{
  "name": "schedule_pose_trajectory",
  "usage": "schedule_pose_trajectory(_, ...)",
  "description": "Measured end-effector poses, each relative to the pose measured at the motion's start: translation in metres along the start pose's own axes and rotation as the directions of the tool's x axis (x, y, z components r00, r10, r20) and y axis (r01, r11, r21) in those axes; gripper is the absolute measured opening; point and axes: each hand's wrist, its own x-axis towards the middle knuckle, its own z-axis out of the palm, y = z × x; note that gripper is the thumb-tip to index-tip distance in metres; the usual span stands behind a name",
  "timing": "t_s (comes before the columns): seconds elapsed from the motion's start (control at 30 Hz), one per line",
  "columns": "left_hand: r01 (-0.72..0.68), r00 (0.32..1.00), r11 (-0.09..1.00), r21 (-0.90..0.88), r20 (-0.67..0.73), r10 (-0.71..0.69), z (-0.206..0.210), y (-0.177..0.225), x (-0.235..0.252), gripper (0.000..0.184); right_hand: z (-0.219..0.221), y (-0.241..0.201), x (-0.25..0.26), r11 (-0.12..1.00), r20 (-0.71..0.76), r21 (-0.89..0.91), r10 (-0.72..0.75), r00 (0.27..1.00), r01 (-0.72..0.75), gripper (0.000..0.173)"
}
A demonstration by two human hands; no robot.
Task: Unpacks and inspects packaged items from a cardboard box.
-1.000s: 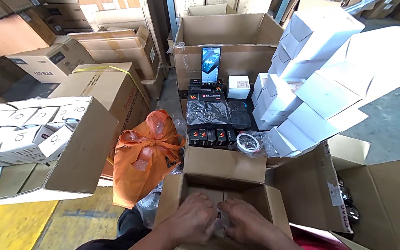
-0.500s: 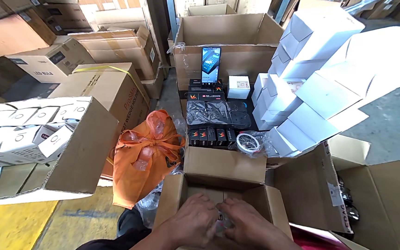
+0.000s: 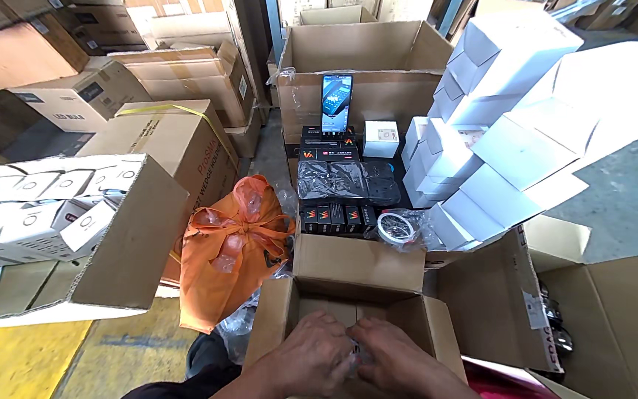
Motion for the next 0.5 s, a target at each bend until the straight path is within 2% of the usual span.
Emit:
schedule_pose_trajectory(0.1, -0.003, 1.000, 1.000, 0.013, -0.004, 0.003, 0.0007, 0.0007, -0.0002, 0.036, 0.0012, 0.0017, 0.0004, 1.000, 0.005, -0.019, -0.012, 1.000, 0.012, 0.044)
schedule_pose_trajectory(0.5, -0.029, 0.999, 0.998, 0.059, -0.034, 0.031, 0.0008, -0.0006, 0.0007, 0.033, 0.0007, 0.0011, 0.0001, 1.000, -0.015, -0.006, 0.003, 1.000, -0.003, 0.034)
